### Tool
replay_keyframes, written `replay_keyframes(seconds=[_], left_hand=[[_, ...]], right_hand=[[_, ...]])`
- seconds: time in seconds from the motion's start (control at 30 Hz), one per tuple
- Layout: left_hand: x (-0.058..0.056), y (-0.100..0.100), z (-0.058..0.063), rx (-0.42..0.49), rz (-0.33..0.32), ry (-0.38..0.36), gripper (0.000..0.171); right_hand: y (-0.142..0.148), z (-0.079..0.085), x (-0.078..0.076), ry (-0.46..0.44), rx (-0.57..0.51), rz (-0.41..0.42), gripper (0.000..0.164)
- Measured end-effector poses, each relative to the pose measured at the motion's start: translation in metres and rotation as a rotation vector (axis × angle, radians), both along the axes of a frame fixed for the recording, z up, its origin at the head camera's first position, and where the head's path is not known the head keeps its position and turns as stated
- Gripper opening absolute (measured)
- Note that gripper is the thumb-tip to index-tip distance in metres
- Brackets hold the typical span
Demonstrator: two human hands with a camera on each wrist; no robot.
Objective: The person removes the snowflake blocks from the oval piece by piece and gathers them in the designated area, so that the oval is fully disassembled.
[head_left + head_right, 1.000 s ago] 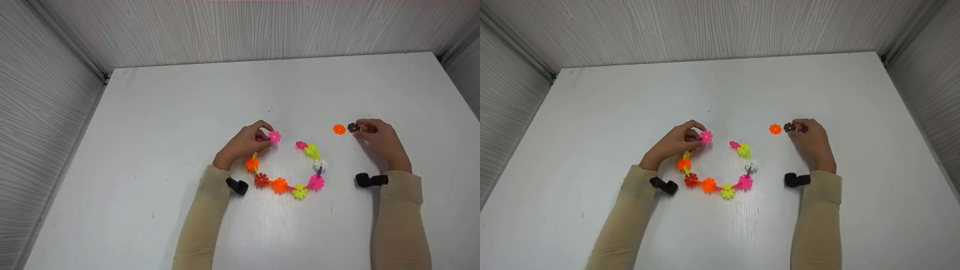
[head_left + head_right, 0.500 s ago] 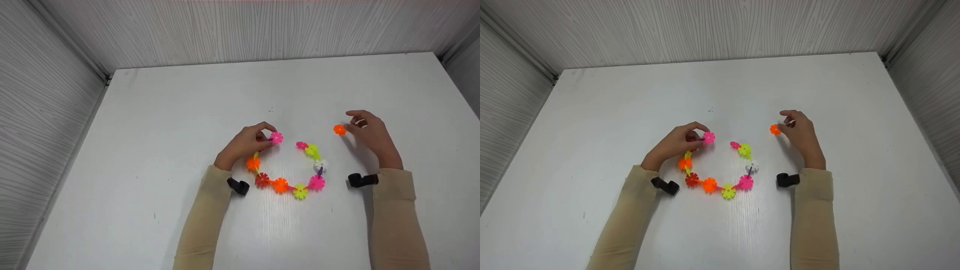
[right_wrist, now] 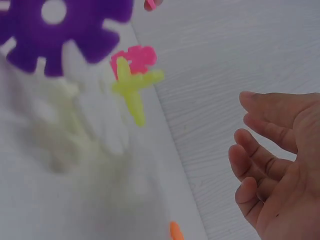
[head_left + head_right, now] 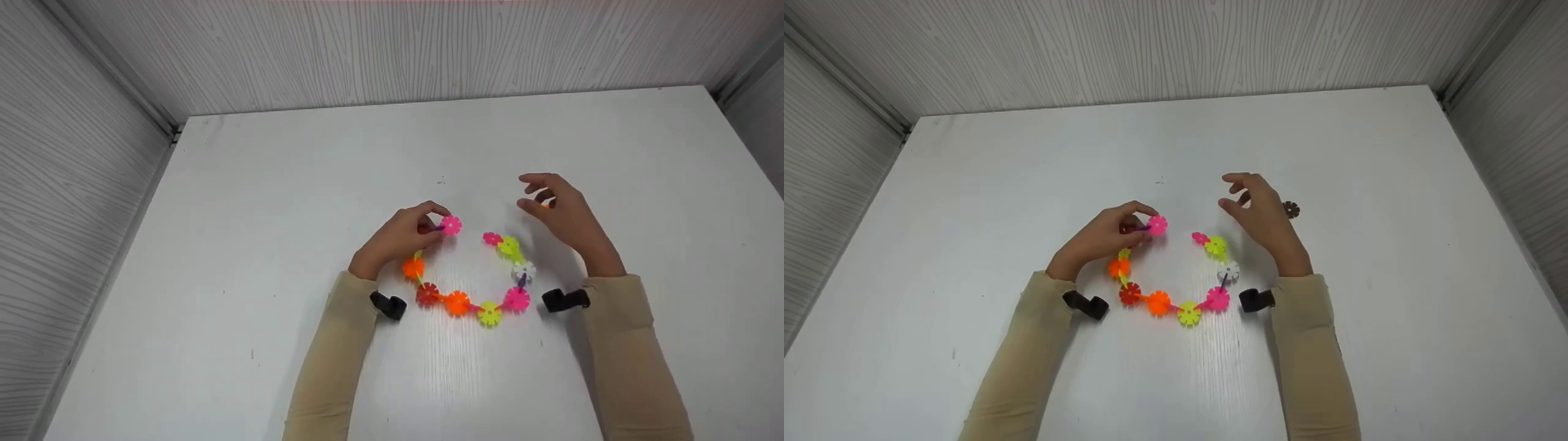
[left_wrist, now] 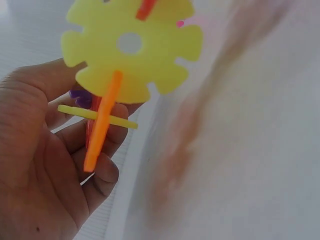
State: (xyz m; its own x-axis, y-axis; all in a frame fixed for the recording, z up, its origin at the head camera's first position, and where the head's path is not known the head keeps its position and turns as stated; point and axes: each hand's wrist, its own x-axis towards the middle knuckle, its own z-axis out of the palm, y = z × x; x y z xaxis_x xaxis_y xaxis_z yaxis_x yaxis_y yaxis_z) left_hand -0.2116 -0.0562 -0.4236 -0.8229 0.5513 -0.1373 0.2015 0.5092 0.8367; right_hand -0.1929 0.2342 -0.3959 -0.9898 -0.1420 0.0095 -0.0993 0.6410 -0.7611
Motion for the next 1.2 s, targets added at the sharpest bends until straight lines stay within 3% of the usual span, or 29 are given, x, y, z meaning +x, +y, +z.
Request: replay_keyframes(seconds=[0.37, 0.7, 1.2], left_hand=[[-0.001, 0.002, 0.003, -0.007, 0.010, -0.024, 0.031], [-0.002, 0.003, 0.001, 0.004, -0.007, 0.000, 0.031], [-0.001, 0.004, 0.002, 0.055, -0.020, 0.002, 0.025]], right_hand=[[-0.041, -0.009, 0.003, -0.044, -0.007, 0.176, 0.052], [-0.066, -0.015, 0.011, -0.021, 0.020, 0.286, 0.054], [-0.077, -0.013, 0.017, -0.019, 0.136, 0.316, 0.054]])
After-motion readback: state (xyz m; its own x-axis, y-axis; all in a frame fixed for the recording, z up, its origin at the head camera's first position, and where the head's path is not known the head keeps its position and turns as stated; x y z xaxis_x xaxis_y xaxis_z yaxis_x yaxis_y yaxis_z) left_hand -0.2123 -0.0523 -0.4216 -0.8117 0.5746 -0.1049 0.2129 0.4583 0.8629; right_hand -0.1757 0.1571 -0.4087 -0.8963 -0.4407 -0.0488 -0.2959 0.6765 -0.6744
